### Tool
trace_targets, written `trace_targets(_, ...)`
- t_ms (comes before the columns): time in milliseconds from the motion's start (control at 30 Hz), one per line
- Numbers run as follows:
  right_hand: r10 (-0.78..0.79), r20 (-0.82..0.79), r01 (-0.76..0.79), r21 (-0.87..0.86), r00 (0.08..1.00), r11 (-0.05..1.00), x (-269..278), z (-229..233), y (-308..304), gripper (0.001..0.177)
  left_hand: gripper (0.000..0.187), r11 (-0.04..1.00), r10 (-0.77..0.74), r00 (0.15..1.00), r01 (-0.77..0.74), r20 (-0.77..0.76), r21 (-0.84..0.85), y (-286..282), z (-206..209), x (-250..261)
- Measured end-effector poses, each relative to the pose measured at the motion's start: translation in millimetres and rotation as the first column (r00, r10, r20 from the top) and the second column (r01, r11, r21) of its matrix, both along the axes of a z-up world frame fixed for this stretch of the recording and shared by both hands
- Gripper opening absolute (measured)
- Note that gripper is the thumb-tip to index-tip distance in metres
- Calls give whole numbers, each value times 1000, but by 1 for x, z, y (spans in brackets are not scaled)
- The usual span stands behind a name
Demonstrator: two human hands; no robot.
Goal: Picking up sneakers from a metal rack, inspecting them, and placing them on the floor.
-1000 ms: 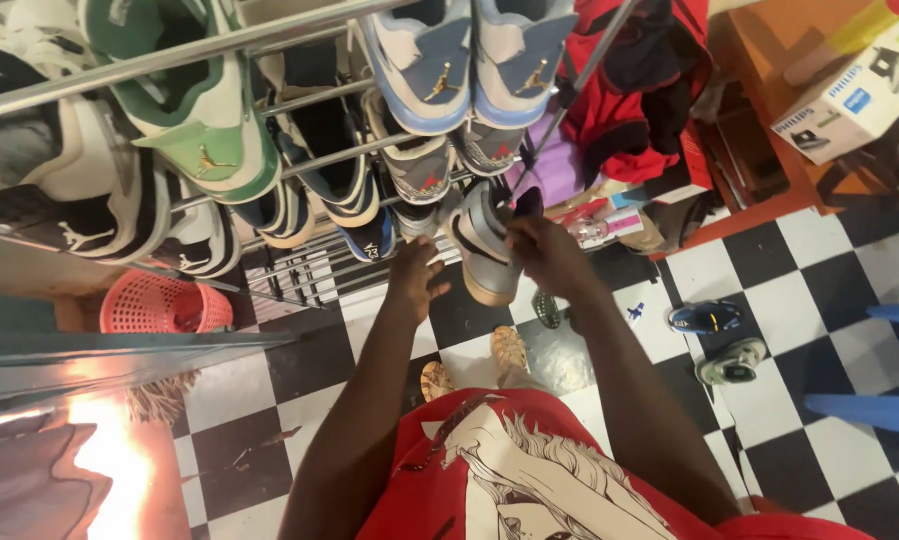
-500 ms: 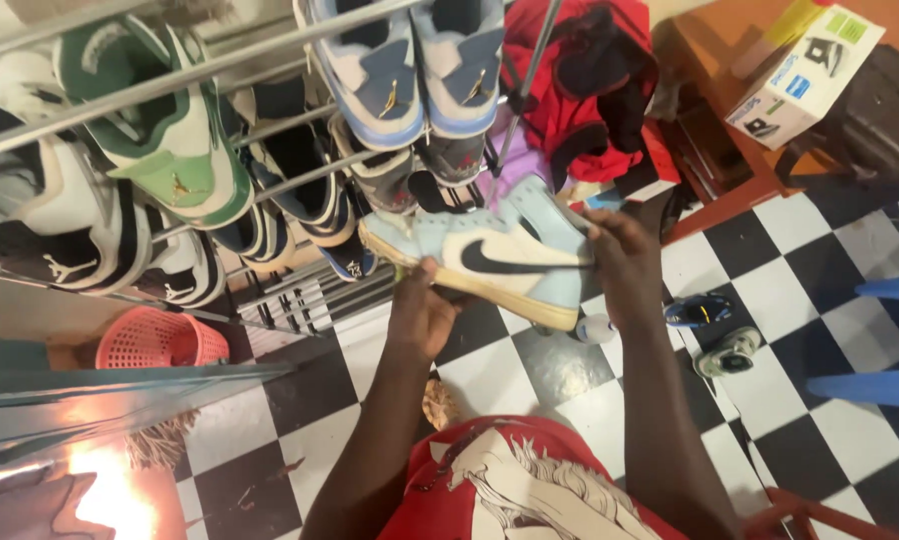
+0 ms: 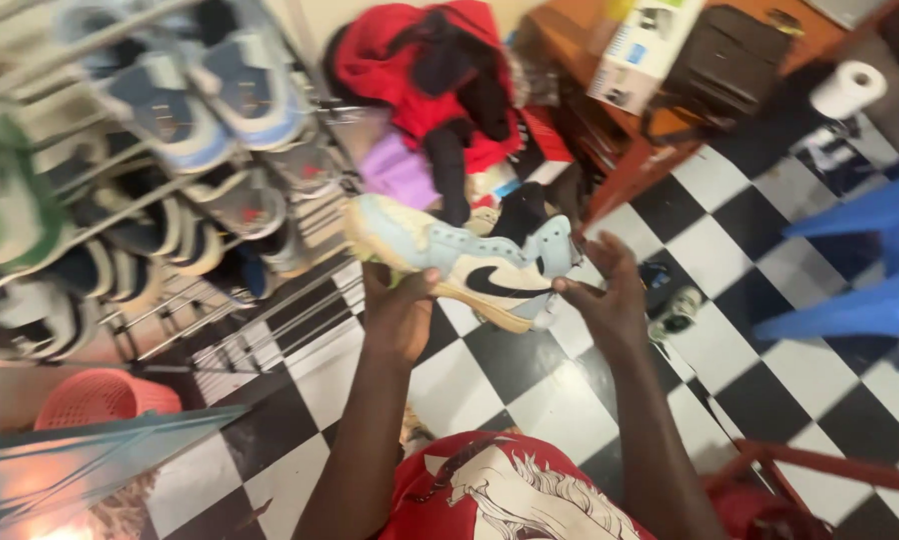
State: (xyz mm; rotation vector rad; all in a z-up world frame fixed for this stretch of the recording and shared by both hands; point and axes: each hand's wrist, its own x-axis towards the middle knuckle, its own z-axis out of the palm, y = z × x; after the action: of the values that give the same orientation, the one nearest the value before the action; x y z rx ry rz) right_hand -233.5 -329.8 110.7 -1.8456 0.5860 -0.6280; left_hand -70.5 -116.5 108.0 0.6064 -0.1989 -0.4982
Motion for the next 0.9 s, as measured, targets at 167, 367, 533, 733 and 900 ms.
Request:
trace_targets(167,64,329,-305,762,942,571,-96,-27,-52,94,69,935,-301,941,259,-154,-242,-51,1,-61)
trace_targets(367,-6,664,-663,747,748,-39,-142,-27,-51,97,62,892,-450,849,412,-276,-188,-137,-21,-98)
trace_targets(533,-248,495,-493,867,833,77,-162,-59,-85,87,68,831,-397,876,469,-274,298,-219,-17,-114)
trace_targets(733,-414,96,88,911,905,403,-169,-34,-147,80,46,689,-653,741,667,-157,284,-320,-26,-144)
trace_targets(900,-525,-65,338,830,849,443,-173,6,-190,75,42,622,-673,657,751,-340,222,-385,-105,-140)
